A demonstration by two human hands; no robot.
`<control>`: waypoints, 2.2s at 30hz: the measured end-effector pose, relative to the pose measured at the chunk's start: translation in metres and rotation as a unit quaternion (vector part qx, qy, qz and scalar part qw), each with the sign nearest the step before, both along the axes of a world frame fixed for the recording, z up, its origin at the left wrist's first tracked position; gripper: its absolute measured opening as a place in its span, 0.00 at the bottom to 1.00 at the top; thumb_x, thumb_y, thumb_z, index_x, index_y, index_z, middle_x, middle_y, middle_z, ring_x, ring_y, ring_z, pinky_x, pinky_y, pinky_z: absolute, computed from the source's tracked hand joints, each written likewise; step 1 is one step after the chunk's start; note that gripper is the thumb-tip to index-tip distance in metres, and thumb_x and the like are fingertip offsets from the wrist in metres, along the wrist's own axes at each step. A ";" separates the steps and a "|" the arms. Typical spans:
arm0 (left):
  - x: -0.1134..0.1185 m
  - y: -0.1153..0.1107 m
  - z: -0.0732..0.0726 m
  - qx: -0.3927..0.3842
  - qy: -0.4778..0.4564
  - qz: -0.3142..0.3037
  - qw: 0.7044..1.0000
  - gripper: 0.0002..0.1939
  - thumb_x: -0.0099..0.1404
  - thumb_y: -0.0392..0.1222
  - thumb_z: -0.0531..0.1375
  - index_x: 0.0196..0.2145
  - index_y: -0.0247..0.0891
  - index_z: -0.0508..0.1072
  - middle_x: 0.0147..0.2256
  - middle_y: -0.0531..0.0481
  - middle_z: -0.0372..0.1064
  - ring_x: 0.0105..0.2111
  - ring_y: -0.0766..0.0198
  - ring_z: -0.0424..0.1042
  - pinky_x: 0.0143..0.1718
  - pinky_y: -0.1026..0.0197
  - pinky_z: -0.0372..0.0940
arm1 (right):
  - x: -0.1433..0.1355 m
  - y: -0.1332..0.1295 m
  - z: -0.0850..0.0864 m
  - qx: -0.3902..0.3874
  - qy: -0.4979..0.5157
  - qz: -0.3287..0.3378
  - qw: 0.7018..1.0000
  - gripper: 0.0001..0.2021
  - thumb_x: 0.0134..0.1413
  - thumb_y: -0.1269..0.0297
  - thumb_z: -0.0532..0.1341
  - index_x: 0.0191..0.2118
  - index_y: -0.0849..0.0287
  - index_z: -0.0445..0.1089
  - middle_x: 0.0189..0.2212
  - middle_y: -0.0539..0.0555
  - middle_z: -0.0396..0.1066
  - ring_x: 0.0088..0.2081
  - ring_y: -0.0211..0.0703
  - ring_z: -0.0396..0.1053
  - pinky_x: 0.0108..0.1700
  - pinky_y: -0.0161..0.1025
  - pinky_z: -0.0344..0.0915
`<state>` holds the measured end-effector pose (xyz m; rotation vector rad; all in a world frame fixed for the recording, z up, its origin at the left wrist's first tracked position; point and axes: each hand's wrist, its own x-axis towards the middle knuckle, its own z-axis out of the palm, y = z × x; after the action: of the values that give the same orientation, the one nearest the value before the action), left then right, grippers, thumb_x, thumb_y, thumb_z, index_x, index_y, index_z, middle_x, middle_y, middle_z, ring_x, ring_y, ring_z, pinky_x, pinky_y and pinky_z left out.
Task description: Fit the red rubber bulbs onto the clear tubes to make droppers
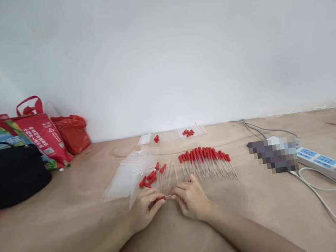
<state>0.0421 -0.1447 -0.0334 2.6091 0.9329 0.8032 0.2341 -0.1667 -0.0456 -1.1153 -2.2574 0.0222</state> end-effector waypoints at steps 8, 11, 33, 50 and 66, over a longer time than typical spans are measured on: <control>0.002 -0.005 0.002 0.036 0.027 -0.019 0.999 0.10 0.62 0.37 0.48 0.29 0.36 0.68 0.28 0.49 0.66 0.29 0.65 0.64 0.33 0.62 0.59 | -0.005 -0.001 -0.001 -0.010 -0.024 -0.004 1.000 0.13 0.55 0.69 0.46 0.28 0.59 0.65 0.23 0.49 0.68 0.23 0.34 0.58 0.34 0.37 0.42; 0.002 -0.005 0.003 0.055 0.042 -0.030 0.997 0.10 0.62 0.37 0.48 0.29 0.36 0.68 0.28 0.48 0.66 0.29 0.64 0.64 0.34 0.61 0.59 | -0.006 0.000 -0.002 -0.033 -0.028 -0.004 0.999 0.13 0.56 0.69 0.45 0.28 0.59 0.65 0.23 0.49 0.69 0.23 0.34 0.59 0.34 0.37 0.43; -0.032 0.023 -0.018 -0.016 0.006 0.206 0.978 0.27 0.56 0.41 0.56 0.53 0.38 0.55 0.50 0.40 0.57 0.51 0.52 0.56 0.48 0.49 0.55 | 0.011 0.064 0.019 -0.122 -0.017 -0.400 0.908 0.11 0.52 0.64 0.49 0.36 0.61 0.67 0.26 0.57 0.72 0.32 0.47 0.67 0.36 0.41 0.45; -0.025 0.045 0.009 0.067 -0.001 0.205 0.977 0.08 0.58 0.40 0.55 0.35 0.39 0.70 0.38 0.46 0.63 0.42 0.58 0.63 0.44 0.54 0.58 | -0.023 0.061 0.018 -0.143 -0.108 -0.351 0.919 0.12 0.48 0.62 0.52 0.30 0.64 0.70 0.29 0.62 0.72 0.32 0.48 0.68 0.40 0.46 0.46; 0.027 0.063 0.022 0.069 0.039 0.255 0.964 0.03 0.53 0.37 0.57 0.23 0.35 0.67 0.31 0.47 0.64 0.37 0.58 0.63 0.40 0.56 0.58 | -0.002 0.040 0.004 -0.043 -0.087 -0.323 0.941 0.11 0.56 0.69 0.45 0.34 0.65 0.63 0.31 0.61 0.69 0.31 0.47 0.66 0.38 0.43 0.47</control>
<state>0.0695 -0.0813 -0.0112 2.5547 1.6688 0.9099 0.2325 -0.1266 -0.0419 -1.9202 -1.9397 -0.2560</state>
